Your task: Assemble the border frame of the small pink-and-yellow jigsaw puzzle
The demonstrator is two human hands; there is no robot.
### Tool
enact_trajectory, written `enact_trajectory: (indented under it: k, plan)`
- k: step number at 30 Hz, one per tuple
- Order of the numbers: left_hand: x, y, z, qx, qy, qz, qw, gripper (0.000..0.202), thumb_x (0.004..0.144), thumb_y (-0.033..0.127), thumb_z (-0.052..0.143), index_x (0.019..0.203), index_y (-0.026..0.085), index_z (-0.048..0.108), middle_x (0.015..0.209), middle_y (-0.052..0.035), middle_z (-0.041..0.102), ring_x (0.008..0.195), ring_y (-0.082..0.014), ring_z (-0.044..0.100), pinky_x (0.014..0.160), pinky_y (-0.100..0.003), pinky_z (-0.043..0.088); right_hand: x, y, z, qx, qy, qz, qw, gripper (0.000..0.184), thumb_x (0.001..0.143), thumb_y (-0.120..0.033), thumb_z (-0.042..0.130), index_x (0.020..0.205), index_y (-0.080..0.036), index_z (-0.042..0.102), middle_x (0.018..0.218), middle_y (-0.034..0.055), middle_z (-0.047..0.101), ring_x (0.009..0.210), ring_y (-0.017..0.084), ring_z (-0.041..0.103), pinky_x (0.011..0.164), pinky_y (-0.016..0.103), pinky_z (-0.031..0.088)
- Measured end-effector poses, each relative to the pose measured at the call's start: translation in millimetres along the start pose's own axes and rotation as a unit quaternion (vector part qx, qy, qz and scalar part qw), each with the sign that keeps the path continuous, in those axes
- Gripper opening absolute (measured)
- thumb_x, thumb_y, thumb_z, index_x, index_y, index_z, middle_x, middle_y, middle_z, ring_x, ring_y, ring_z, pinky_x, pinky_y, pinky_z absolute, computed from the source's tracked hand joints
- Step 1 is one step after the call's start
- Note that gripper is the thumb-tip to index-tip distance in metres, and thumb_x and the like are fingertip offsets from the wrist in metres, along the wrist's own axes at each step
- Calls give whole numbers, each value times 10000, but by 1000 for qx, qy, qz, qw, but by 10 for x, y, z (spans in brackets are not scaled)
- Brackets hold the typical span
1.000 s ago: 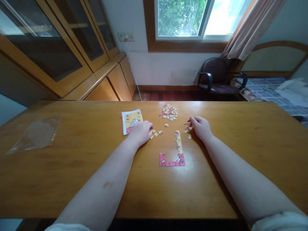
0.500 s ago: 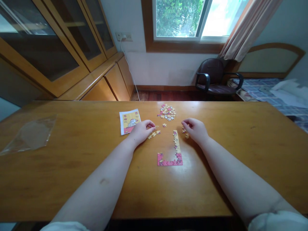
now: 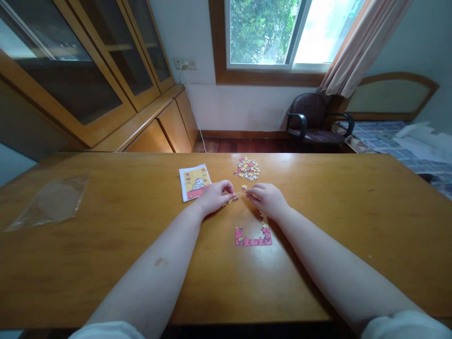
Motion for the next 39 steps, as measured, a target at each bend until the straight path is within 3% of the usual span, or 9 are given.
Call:
enact_trajectory:
  k: [6,16,23,29,33,39]
  plan:
    - [-2,40,62,16,-14,20,1000,168,798,376,619,811,210,595,808,12,664,741,-150,591,684,-261,455,-73,-52,-44,-14,49,-57,997,169,911,-309,590,917,-234,741,856,43,728,710,148,632,698,273,440]
    - [7,57,90,-9,-18,19,1000,179,791,385,618,811,208,597,866,-7,683,811,-170,621,770,-298,495,-49,-83,43,-20,-26,-34,999,220,936,-331,544,915,-262,752,881,33,737,740,148,640,703,266,430]
    - [8,61,112,-14,-18,29,999,155,801,355,615,836,205,597,884,-6,684,828,-160,622,782,-283,490,-31,-86,35,-8,-35,-23,999,208,931,-311,551,908,-256,750,876,39,728,729,147,627,710,262,429]
    - [-13,141,68,80,-5,58,995,241,832,357,591,1022,211,625,978,-23,680,808,-167,607,769,-302,478,-21,-49,43,14,-26,-9,1000,188,911,-278,567,871,-231,744,849,43,723,723,152,627,697,258,430]
    - [-27,176,24,147,9,65,987,189,844,346,574,952,213,655,1004,-36,678,935,-199,617,845,-322,469,-15,63,55,33,-3,27,999,153,877,-252,605,820,-216,742,813,44,712,737,162,620,743,277,442]
    - [-37,202,40,218,6,70,973,216,842,385,562,904,220,687,959,-49,678,914,-216,623,820,-327,468,8,134,109,71,-29,55,995,105,817,-210,653,753,-215,736,756,28,698,734,170,597,752,297,444]
Point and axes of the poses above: each hand's wrist, its own x-axis towards the middle knuckle, its own z-axis out of the palm, y = z × x, the point moved 7 cm from there along x, towards the middle knuckle
